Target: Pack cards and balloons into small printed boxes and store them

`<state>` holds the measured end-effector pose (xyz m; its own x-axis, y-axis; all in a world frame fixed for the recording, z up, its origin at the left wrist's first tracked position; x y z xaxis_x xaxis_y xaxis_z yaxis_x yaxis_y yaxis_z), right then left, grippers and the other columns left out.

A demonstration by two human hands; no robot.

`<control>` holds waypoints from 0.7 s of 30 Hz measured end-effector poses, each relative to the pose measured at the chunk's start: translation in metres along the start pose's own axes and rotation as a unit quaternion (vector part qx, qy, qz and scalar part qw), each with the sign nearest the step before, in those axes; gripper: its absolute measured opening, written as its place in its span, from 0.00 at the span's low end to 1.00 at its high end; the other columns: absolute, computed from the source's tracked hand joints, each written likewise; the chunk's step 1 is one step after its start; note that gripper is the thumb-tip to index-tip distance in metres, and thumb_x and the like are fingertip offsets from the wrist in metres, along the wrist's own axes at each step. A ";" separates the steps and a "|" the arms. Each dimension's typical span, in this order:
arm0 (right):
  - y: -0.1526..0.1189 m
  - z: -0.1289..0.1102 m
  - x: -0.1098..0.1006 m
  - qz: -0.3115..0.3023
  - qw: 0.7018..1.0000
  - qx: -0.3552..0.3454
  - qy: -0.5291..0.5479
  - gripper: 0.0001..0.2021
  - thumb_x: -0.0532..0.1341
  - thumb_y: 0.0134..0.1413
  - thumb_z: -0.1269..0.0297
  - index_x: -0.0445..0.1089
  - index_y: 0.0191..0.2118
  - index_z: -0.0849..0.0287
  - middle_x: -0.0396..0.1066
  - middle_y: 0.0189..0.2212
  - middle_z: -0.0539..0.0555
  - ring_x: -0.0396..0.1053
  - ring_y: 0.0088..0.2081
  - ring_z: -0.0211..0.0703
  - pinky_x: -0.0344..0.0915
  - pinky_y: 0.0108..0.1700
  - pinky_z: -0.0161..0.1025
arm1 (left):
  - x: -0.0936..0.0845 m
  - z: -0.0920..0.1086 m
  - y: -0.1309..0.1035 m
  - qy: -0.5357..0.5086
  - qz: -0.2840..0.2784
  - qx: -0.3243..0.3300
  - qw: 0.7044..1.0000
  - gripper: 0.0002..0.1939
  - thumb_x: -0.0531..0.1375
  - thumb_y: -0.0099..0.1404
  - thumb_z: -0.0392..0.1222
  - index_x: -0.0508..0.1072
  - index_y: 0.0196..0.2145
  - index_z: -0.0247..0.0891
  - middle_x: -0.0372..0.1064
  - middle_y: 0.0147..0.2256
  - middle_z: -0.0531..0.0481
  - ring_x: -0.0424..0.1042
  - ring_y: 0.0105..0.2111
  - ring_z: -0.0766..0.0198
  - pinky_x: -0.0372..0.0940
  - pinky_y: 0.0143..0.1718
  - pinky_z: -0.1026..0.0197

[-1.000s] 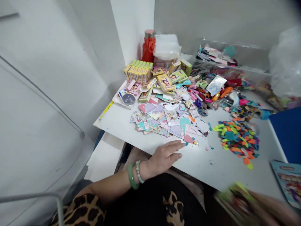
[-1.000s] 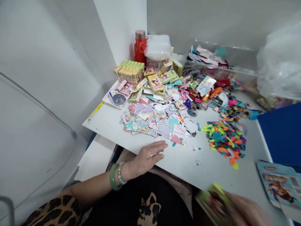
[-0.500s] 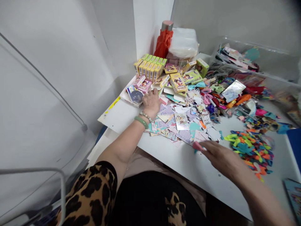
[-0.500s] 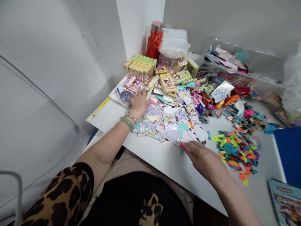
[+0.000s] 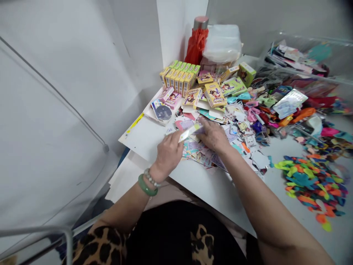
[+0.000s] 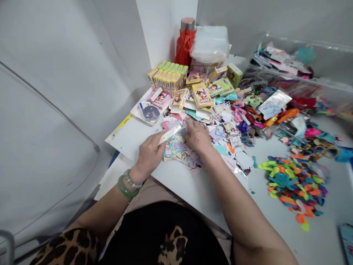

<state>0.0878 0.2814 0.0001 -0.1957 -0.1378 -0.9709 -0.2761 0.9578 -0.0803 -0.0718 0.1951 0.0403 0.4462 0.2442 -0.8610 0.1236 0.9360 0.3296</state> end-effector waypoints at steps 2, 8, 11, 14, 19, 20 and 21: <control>-0.001 0.011 0.003 -0.013 1.000 0.016 -0.005 0.27 0.60 0.61 0.59 0.68 0.65 0.56 0.73 0.57 0.65 0.67 0.59 0.64 0.63 0.61 0.56 | 0.007 0.007 -0.020 0.025 -0.042 0.027 0.998 0.13 0.58 0.71 0.34 0.78 0.51 0.37 0.78 0.54 0.39 0.76 0.56 0.48 0.71 0.58 0.48; -0.017 0.056 -0.009 0.077 0.989 0.075 0.097 0.28 0.68 0.45 0.60 0.74 0.56 0.56 0.74 0.48 0.62 0.70 0.51 0.60 0.68 0.52 0.51 | 0.022 0.022 -0.024 0.054 -0.160 0.036 0.985 0.19 0.68 0.68 0.43 0.74 0.55 0.38 0.66 0.66 0.35 0.64 0.66 0.41 0.66 0.62 0.43; -0.026 0.071 -0.019 0.153 0.965 0.067 0.200 0.11 0.65 0.45 0.61 0.74 0.38 0.54 0.73 0.37 0.55 0.70 0.42 0.52 0.68 0.47 0.48 | 0.025 0.024 -0.010 0.075 -0.198 0.018 0.977 0.32 0.68 0.66 0.39 0.66 0.65 0.37 0.69 0.63 0.34 0.67 0.62 0.42 0.67 0.58 0.44; -0.040 0.077 -0.036 0.243 0.920 0.020 0.306 0.05 0.64 0.47 0.59 0.70 0.30 0.53 0.71 0.32 0.52 0.69 0.40 0.49 0.68 0.47 0.48 | 0.024 0.025 0.000 0.095 -0.215 0.003 0.972 0.36 0.71 0.63 0.42 0.66 0.65 0.34 0.71 0.57 0.33 0.67 0.61 0.39 0.64 0.59 0.43; -0.061 0.107 -0.041 0.330 0.829 0.080 0.444 0.08 0.64 0.46 0.56 0.69 0.29 0.53 0.67 0.26 0.48 0.64 0.31 0.43 0.65 0.37 0.43 | 0.026 0.027 0.004 0.064 -0.239 -0.025 0.969 0.30 0.71 0.60 0.43 0.69 0.57 0.34 0.72 0.54 0.36 0.71 0.56 0.43 0.65 0.57 0.47; -0.063 0.113 -0.042 0.347 0.817 0.094 0.452 0.08 0.64 0.46 0.56 0.69 0.29 0.53 0.66 0.26 0.47 0.62 0.29 0.42 0.63 0.36 0.41 | 0.027 0.027 0.003 0.041 -0.245 -0.031 0.968 0.28 0.70 0.61 0.41 0.69 0.57 0.35 0.73 0.53 0.37 0.72 0.55 0.44 0.66 0.56 0.49; -0.064 0.119 -0.043 0.359 0.808 0.104 0.456 0.08 0.64 0.45 0.56 0.69 0.29 0.54 0.65 0.25 0.46 0.61 0.28 0.40 0.62 0.34 0.40 | 0.027 0.028 0.002 0.011 -0.243 -0.040 0.969 0.26 0.69 0.62 0.39 0.68 0.57 0.36 0.74 0.52 0.39 0.72 0.54 0.45 0.66 0.55 0.50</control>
<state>0.2254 0.2558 0.0201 -0.8732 0.4333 -0.2229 0.3608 0.8824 0.3019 -0.0351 0.1963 0.0280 0.3336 -0.2251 -0.9154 0.2452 0.9584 -0.1463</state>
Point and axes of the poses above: each hand's wrist, its own y-axis towards the middle knuckle, its own x-axis out of the palm, z = x × y, the point moved 9 cm from there along y, towards the middle knuckle
